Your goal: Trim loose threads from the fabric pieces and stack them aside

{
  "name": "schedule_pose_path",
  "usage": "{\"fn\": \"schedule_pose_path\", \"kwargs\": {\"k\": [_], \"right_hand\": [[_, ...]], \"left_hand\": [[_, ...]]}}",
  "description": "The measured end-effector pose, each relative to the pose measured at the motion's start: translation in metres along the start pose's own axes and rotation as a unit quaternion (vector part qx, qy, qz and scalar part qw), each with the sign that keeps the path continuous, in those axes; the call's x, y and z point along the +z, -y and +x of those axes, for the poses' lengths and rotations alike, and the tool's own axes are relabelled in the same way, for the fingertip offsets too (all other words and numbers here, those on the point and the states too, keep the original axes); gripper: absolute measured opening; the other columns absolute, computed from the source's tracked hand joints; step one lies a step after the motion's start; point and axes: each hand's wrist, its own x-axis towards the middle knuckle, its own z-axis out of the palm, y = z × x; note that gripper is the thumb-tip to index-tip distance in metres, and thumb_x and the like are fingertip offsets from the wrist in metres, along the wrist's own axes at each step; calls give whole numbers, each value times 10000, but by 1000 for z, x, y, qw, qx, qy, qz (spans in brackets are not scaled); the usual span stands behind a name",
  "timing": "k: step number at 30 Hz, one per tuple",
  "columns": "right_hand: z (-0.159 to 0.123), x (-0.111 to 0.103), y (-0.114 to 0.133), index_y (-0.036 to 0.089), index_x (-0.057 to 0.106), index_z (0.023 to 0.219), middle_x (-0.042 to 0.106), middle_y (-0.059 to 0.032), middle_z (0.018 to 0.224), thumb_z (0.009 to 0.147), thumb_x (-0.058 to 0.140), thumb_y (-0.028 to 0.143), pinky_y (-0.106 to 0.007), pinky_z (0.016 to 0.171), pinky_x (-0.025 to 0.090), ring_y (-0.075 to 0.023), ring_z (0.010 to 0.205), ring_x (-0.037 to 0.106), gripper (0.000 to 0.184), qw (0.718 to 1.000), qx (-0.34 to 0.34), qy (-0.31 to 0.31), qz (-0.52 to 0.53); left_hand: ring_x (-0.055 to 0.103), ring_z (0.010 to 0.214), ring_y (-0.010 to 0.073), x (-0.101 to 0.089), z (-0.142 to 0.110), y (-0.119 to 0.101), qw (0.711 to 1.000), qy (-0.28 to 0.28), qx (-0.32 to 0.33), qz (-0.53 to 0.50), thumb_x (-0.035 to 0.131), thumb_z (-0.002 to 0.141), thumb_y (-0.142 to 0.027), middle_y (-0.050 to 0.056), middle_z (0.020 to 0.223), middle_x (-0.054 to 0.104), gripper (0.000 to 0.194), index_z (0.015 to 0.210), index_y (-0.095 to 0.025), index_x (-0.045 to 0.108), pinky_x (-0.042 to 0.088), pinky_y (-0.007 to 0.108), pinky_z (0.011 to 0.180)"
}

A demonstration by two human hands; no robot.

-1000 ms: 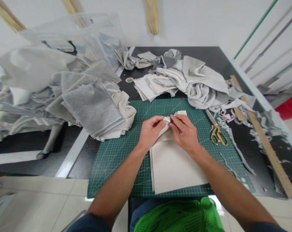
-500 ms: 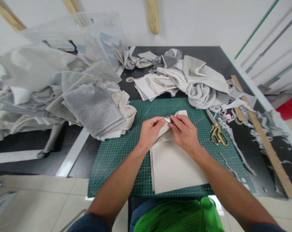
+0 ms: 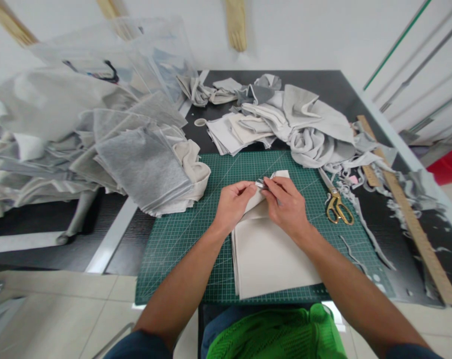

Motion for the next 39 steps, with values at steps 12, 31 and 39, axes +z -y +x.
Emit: {"fn": "schedule_pose_path", "kwargs": {"k": [12, 31, 39], "right_hand": [[-2, 3, -2, 220, 671, 1337, 696, -127, 1109, 1007, 539, 148, -398, 834, 630, -223, 992, 683, 363, 1000, -11, 7, -6], [4, -5, 8, 205, 719, 1227, 726, -115, 1041, 1009, 538, 176, -407, 867, 626, -228, 964, 701, 284, 1000, 20, -2, -1], [3, -8, 12, 216, 689, 1285, 708, -126, 1104, 985, 589, 203, -432, 898, 620, -248, 1009, 691, 316, 1000, 23, 4, 15]], "left_hand": [[666, 827, 188, 2, -2, -1, 998, 9, 27, 58, 727, 883, -456, 46, 940, 794, 309, 956, -172, 824, 511, 300, 795], [718, 844, 194, 6, -5, 1, 997, -21, 33, 71, 781, 831, -361, 40, 964, 818, 228, 982, -198, 833, 550, 306, 803], [759, 924, 222, 8, -6, -5, 997, -45, 37, 51, 774, 832, -331, 57, 997, 824, 204, 970, -196, 839, 589, 340, 883]]}}
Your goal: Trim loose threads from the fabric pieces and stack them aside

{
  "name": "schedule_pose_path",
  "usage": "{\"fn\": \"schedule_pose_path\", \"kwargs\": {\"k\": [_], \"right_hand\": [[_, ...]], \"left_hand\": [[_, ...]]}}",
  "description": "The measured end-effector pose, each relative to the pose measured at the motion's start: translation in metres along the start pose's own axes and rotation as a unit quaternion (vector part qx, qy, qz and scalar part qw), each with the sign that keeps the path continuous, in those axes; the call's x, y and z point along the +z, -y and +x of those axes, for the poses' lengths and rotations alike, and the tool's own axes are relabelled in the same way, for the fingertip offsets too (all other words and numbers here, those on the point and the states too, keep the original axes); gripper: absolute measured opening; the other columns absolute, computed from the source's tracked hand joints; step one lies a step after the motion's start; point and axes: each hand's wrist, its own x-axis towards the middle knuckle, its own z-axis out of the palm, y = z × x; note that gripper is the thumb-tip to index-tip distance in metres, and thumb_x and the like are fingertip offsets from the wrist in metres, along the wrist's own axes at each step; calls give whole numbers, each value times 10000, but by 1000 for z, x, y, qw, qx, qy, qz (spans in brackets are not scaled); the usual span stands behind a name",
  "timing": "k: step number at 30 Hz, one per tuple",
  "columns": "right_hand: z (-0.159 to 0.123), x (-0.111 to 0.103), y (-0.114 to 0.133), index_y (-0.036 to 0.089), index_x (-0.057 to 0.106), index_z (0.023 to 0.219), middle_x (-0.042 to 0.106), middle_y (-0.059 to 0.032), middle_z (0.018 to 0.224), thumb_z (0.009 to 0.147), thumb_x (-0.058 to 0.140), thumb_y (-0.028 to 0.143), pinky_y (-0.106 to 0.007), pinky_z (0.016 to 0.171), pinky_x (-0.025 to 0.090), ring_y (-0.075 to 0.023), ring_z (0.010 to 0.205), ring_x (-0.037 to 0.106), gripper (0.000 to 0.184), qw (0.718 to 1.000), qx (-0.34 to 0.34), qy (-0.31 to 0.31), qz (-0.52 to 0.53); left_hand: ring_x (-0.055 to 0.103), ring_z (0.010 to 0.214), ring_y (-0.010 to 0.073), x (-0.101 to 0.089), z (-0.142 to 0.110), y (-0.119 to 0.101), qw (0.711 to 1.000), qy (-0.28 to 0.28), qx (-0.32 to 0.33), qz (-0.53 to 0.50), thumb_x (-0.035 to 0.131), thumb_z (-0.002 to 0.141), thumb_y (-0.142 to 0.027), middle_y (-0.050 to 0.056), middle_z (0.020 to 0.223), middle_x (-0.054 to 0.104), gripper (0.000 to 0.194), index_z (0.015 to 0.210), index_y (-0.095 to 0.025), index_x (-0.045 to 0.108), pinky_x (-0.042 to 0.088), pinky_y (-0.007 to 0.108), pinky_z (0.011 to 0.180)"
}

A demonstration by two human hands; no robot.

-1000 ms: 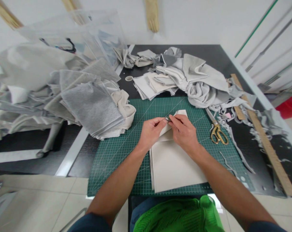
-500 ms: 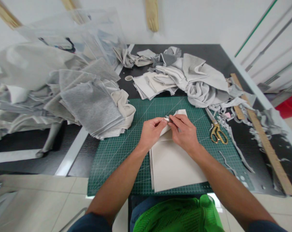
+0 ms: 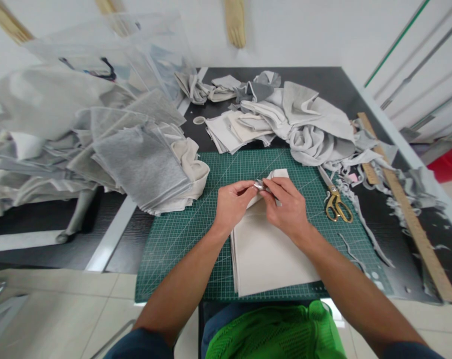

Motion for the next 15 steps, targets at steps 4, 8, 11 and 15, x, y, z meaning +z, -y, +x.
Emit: {"fn": "schedule_pose_path", "kwargs": {"k": [4, 8, 11, 15], "right_hand": [[-2, 4, -5, 215, 678, 1310, 702, -126, 1114, 989, 584, 186, -435, 918, 616, -251, 1038, 683, 336, 1000, -14, -2, -8], [-2, 5, -7, 191, 681, 1301, 700, -130, 1101, 987, 590, 164, -426, 909, 620, -246, 1027, 683, 328, 1000, -25, -1, -17], [-2, 5, -6, 190, 679, 1302, 701, -131, 1100, 992, 585, 157, -420, 899, 624, -240, 1019, 686, 325, 999, -30, -2, -19], [-3, 5, -5, 208, 675, 1315, 704, -129, 1105, 1007, 557, 156, -428, 891, 630, -239, 1014, 691, 334, 1000, -23, 8, -11]], "left_hand": [[766, 933, 223, 1, -1, 0, 1000, 4, 0, -3, 777, 821, -296, 54, 996, 826, 189, 968, -195, 840, 595, 342, 902], [769, 913, 220, 1, -1, 0, 1000, 1, -10, -2, 787, 803, -288, 51, 983, 828, 187, 955, -194, 840, 602, 340, 887], [768, 909, 216, 0, -1, 0, 1000, 3, -18, -15, 795, 794, -286, 52, 982, 828, 189, 953, -194, 841, 600, 337, 891], [761, 889, 204, -1, -1, 2, 1000, 4, -23, -21, 795, 798, -287, 47, 963, 827, 179, 947, -201, 844, 590, 324, 875]]}}
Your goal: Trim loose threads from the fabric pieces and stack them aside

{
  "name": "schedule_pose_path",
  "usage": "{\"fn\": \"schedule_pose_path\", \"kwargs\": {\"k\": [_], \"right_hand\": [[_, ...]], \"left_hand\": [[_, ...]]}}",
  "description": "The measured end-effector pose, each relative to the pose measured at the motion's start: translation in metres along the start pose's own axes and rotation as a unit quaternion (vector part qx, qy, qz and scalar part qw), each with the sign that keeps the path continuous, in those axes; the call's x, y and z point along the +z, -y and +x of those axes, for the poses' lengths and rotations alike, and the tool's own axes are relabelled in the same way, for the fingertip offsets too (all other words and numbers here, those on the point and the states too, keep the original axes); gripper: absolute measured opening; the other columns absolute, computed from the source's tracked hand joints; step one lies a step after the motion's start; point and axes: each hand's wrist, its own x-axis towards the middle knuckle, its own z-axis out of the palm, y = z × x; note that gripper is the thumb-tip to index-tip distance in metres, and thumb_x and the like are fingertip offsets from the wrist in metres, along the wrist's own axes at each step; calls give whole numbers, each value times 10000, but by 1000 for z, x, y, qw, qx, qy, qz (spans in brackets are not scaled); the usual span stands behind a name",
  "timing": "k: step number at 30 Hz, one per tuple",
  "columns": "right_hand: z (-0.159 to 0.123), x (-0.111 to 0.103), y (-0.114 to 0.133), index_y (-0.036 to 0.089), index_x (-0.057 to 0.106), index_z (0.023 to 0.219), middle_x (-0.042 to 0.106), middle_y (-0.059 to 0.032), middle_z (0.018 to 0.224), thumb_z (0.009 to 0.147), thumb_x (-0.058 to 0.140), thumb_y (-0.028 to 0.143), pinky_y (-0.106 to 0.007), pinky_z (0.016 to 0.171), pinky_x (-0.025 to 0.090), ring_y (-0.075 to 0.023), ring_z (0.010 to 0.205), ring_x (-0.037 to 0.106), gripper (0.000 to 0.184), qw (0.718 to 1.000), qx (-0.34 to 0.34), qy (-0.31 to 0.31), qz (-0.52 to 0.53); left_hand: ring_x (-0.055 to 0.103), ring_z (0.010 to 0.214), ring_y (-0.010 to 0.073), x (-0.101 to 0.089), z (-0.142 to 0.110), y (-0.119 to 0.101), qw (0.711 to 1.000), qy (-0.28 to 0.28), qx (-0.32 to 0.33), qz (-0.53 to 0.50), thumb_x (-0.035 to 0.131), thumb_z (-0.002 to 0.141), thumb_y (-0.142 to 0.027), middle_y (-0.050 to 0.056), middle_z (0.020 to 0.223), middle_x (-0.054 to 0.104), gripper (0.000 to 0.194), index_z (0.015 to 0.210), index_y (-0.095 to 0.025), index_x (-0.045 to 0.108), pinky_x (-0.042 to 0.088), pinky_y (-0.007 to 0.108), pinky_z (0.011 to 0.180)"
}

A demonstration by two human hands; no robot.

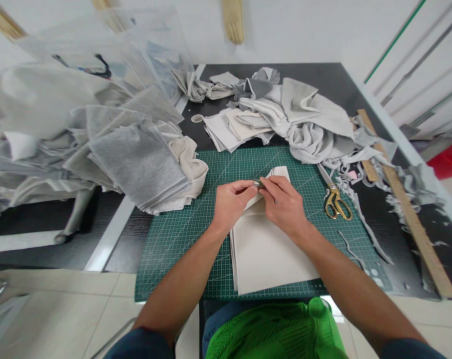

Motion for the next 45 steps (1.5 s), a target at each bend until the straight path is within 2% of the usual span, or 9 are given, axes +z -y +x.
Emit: {"fn": "schedule_pose_path", "kwargs": {"k": [14, 19, 24, 28, 31, 36, 45], "right_hand": [[0, 0, -1, 213, 706, 1246, 718, -113, 1054, 1009, 512, 131, -397, 840, 636, -221, 967, 699, 317, 1000, 11, -1, 19], [4, -5, 3, 217, 729, 1172, 729, -108, 1052, 995, 557, 179, -403, 866, 626, -226, 961, 707, 250, 998, 59, -19, 32], [7, -12, 5, 216, 724, 1153, 728, -103, 1055, 941, 626, 203, -382, 794, 625, -227, 926, 704, 234, 996, 75, -20, 48], [5, -12, 7, 208, 704, 1173, 725, -106, 1059, 933, 615, 167, -375, 801, 620, -220, 928, 700, 259, 997, 49, 2, 56], [4, -10, 6, 212, 688, 1196, 720, -107, 1058, 939, 602, 159, -399, 849, 615, -235, 969, 694, 276, 999, 25, 7, 40], [2, -8, 4, 204, 680, 1203, 721, -108, 1047, 960, 580, 152, -412, 881, 608, -241, 991, 688, 268, 1000, 6, 12, 20], [0, -7, 2, 227, 695, 1187, 722, -102, 1050, 984, 550, 150, -425, 879, 607, -239, 989, 681, 261, 999, 26, 23, 33]], "left_hand": [[743, 813, 190, 1, 0, 1, 1000, -12, 1, 16, 818, 781, -307, 42, 900, 818, 176, 920, -202, 841, 588, 314, 803], [726, 771, 171, 2, 1, 3, 1000, -14, 12, 14, 808, 786, -297, 43, 884, 808, 157, 897, -186, 814, 577, 292, 756], [697, 721, 150, 3, 0, 8, 996, -31, 60, 65, 769, 819, -289, 26, 843, 785, 112, 883, -197, 777, 557, 272, 710], [706, 761, 148, 4, -3, 6, 985, -56, 103, 128, 734, 840, -264, 13, 862, 788, 90, 894, -217, 789, 555, 269, 749], [708, 757, 143, 4, -3, 6, 981, -64, 116, 140, 729, 847, -268, 5, 871, 792, 93, 897, -223, 793, 556, 268, 757], [709, 755, 144, 5, -3, 7, 985, -61, 103, 126, 742, 840, -280, 9, 865, 793, 94, 890, -219, 794, 557, 266, 751], [703, 757, 149, 7, -4, 6, 992, -59, 73, 85, 752, 822, -295, 18, 861, 790, 110, 870, -205, 792, 559, 268, 748]]}}
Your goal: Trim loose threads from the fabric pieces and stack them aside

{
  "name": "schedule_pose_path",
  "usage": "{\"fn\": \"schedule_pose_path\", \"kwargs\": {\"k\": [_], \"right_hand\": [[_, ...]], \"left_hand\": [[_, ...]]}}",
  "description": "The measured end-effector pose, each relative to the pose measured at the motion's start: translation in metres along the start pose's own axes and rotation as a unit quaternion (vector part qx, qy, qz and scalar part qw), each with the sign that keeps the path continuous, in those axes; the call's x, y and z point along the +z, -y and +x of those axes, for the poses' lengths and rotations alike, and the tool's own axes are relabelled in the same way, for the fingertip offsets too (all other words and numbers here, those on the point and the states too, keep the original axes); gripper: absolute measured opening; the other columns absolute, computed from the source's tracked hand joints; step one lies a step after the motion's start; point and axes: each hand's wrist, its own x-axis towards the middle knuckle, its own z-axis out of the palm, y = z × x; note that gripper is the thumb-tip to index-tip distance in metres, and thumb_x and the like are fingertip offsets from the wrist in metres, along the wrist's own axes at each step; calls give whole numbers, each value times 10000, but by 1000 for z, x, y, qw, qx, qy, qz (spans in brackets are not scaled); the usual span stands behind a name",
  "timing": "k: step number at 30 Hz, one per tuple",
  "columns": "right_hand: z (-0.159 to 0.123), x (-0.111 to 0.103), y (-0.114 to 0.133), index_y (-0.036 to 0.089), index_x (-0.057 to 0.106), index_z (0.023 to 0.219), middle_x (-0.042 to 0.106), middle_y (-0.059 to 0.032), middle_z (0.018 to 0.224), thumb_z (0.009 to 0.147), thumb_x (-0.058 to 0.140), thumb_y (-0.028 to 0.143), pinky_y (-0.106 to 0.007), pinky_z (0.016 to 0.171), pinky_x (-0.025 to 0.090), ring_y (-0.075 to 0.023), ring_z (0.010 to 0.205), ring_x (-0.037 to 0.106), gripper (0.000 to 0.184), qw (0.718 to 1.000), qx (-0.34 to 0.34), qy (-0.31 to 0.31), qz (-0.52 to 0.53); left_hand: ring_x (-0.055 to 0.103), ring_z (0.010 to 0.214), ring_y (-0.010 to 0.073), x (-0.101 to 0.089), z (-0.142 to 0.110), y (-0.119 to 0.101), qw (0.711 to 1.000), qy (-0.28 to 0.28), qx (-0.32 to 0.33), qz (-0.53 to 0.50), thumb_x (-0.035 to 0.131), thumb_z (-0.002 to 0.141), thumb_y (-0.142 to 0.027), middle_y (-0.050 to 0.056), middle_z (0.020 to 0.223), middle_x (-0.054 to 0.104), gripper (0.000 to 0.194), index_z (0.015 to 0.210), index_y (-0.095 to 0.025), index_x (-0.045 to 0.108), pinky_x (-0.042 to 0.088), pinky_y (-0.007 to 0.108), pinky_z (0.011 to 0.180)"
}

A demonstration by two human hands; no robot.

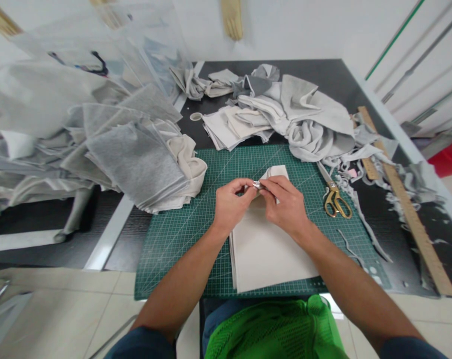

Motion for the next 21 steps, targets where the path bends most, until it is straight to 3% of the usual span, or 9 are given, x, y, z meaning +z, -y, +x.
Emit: {"fn": "schedule_pose_path", "kwargs": {"k": [16, 21], "right_hand": [[1, -2, -1, 211, 712, 1161, 727, -103, 1024, 988, 519, 127, -384, 817, 611, -218, 947, 691, 273, 1000, -8, 13, 3], [6, -9, -1, 218, 716, 1116, 733, -100, 1031, 985, 543, 179, -395, 852, 596, -226, 956, 693, 220, 999, 34, -27, 29]], "left_hand": [[682, 735, 145, 0, 1, 1, 1000, 11, -4, 0, 753, 819, -292, 19, 851, 779, 117, 876, -194, 782, 541, 267, 719], [645, 688, 138, -2, 1, 0, 1000, 13, -10, 0, 761, 820, -318, 9, 798, 758, 122, 864, -206, 786, 512, 262, 675]]}}
